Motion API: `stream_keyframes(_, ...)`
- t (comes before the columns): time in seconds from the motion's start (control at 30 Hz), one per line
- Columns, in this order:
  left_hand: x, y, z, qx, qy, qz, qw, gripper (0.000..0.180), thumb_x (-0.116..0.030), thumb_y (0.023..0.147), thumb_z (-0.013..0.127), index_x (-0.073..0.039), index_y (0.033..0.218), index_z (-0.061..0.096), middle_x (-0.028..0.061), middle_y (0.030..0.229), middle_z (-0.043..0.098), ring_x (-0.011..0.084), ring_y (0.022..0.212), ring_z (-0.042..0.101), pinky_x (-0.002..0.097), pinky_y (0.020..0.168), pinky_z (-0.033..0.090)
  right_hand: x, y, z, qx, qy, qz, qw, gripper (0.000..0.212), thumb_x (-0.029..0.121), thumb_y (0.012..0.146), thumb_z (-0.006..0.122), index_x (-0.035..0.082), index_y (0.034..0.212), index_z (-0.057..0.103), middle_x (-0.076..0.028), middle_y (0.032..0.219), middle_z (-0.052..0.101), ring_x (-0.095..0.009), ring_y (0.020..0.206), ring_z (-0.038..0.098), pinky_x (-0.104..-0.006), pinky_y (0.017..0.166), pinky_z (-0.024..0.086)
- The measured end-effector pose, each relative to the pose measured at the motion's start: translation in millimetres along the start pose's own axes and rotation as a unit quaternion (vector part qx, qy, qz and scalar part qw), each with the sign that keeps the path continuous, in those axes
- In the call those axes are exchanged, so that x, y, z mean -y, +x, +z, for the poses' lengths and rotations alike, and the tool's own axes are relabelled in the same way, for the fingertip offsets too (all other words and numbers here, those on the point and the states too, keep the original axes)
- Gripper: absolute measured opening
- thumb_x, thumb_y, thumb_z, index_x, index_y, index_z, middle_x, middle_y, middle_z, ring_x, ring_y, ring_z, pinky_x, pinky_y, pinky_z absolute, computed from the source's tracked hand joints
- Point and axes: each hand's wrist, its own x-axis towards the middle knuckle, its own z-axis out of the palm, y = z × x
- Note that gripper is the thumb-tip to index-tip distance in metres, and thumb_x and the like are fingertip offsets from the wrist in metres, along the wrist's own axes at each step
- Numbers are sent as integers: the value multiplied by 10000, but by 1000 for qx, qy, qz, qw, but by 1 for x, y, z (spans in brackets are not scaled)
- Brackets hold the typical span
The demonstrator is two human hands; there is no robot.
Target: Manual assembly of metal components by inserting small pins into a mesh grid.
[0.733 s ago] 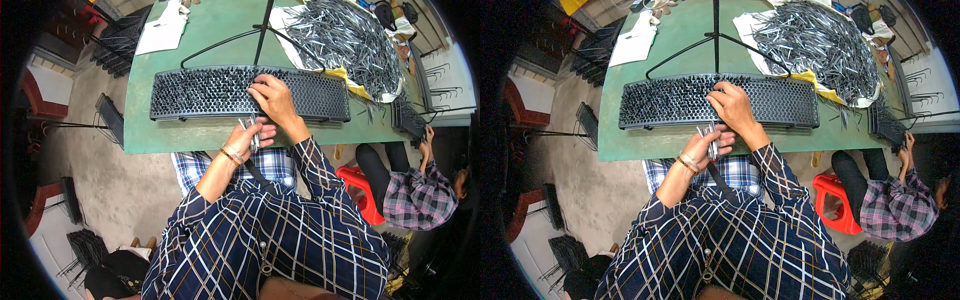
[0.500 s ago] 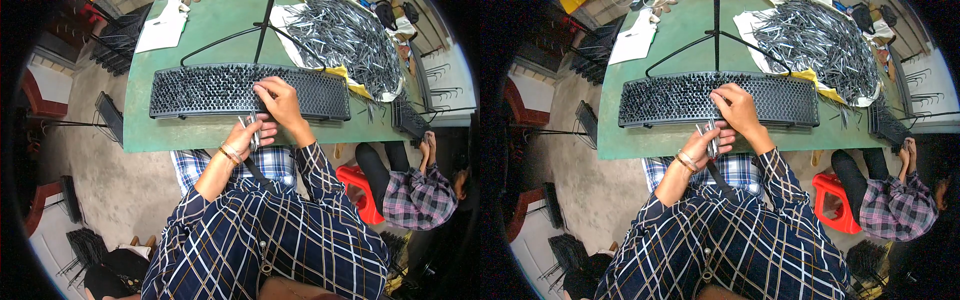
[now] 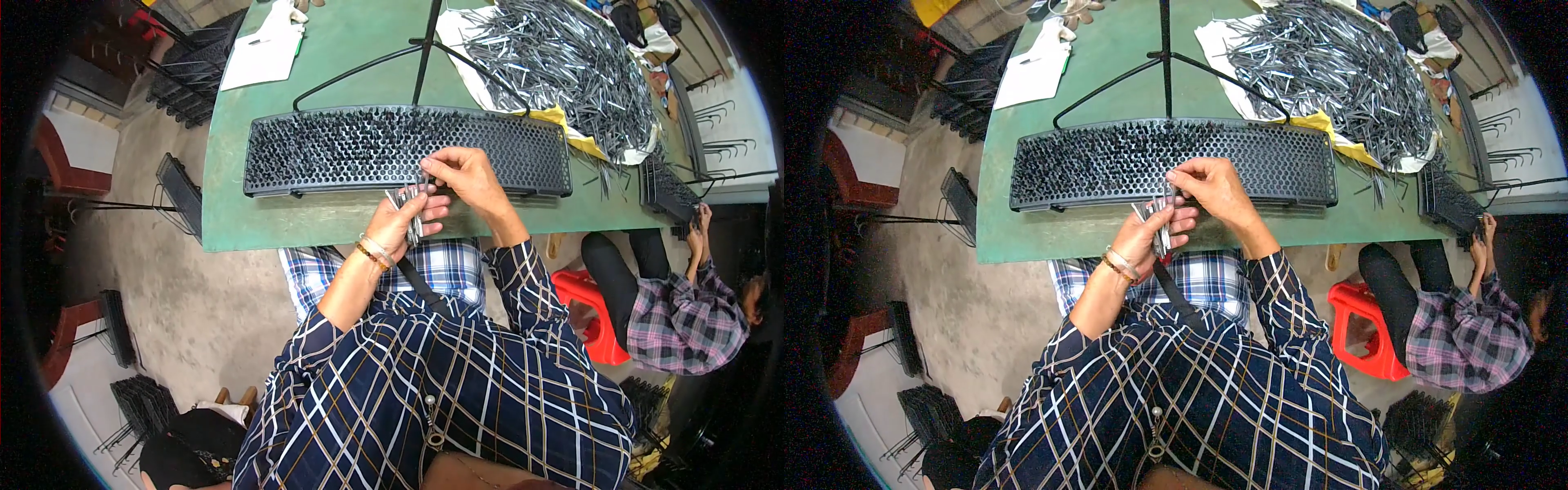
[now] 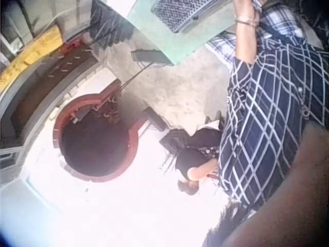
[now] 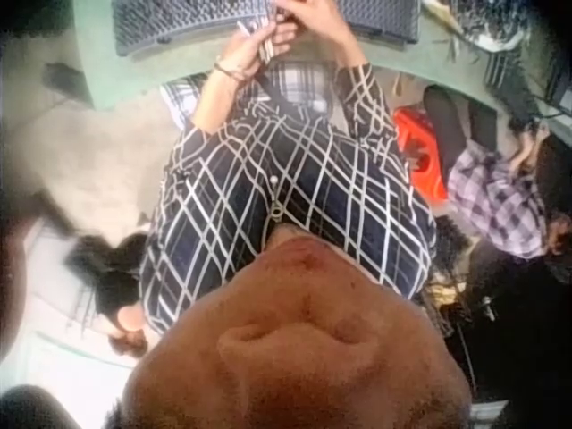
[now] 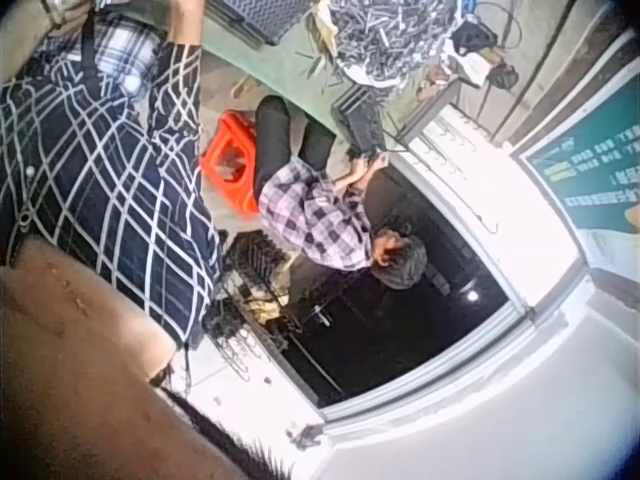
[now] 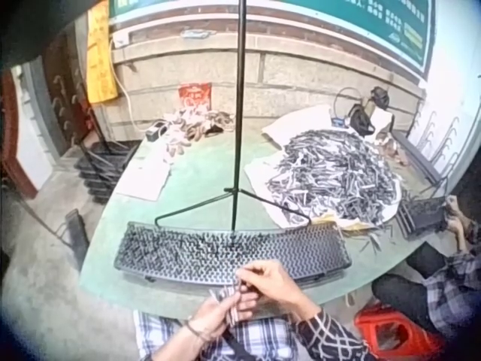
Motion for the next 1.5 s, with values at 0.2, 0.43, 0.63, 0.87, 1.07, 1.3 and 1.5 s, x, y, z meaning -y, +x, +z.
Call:
stream_keyframes(0.2, 1, -1, 2, -19, 76, 6, 997, 251, -174, 933, 503, -42, 1146, 513, 131, 1045, 631, 174, 853, 647, 264, 654, 541, 3, 0, -5, 60, -58, 19, 996, 173, 159, 831, 666, -11, 856, 680, -7, 689, 621, -55, 621, 537, -196, 547, 433)
stream_keyframes(0.43, 5, -1, 6, -14, 82, -7, 996, 271, -231, 942, 495, -67, 1158, 491, 117, 1040, 632, 162, 835, 644, 259, 636, 537, 2, -2, -10, 70, -49, 0, 996, 163, 151, 840, 640, -10, 863, 654, 3, 708, 606, -56, 641, 533, -205, 567, 436)
stream_keyframes(0.63, 5, 4, 3, -25, 39, -23, 999, 286, -226, 945, 489, -58, 1176, 497, 127, 1054, 633, 142, 813, 635, 242, 620, 533, 7, 7, -18, -95, -68, -96, 988, 185, 165, 866, 611, -14, 912, 625, 9, 714, 589, -57, 651, 528, -203, 590, 434)
stream_keyframes(0.87, 6, 4, 3, -59, 27, -28, 998, 198, -180, 935, 496, -50, 1080, 534, 137, 1026, 643, 131, 767, 631, 234, 584, 527, 1, 25, -14, -181, -139, -160, 960, 210, 179, 869, 616, -28, 904, 623, 9, 706, 584, -49, 632, 508, -201, 569, 414)
stream_keyframes(1.07, 11, 6, -3, -91, 31, -48, 994, 197, -169, 927, 491, -30, 1058, 536, 139, 1004, 646, 137, 767, 629, 246, 601, 527, -10, 37, -14, -230, -84, -154, 957, 202, 171, 862, 624, -27, 905, 626, -23, 751, 627, -60, 648, 548, -213, 579, 441)
stream_keyframes(1.3, 9, 4, 2, -88, 46, -56, 994, 207, -167, 927, 495, -28, 1075, 532, 133, 1003, 650, 123, 759, 633, 230, 591, 530, -12, 33, -1, -236, -225, -236, 915, 146, 127, 847, 624, -8, 902, 627, -82, 782, 634, -128, 646, 588, -261, 586, 464)
stream_keyframes(1.5, 11, 3, 1, -88, 50, -61, 993, 207, -166, 927, 494, -28, 1078, 527, 131, 995, 650, 119, 762, 631, 231, 599, 532, -11, 33, 5, -185, -307, -332, 872, 90, 89, 829, 624, 13, 877, 627, -99, 807, 613, -221, 685, 605, -297, 585, 470)
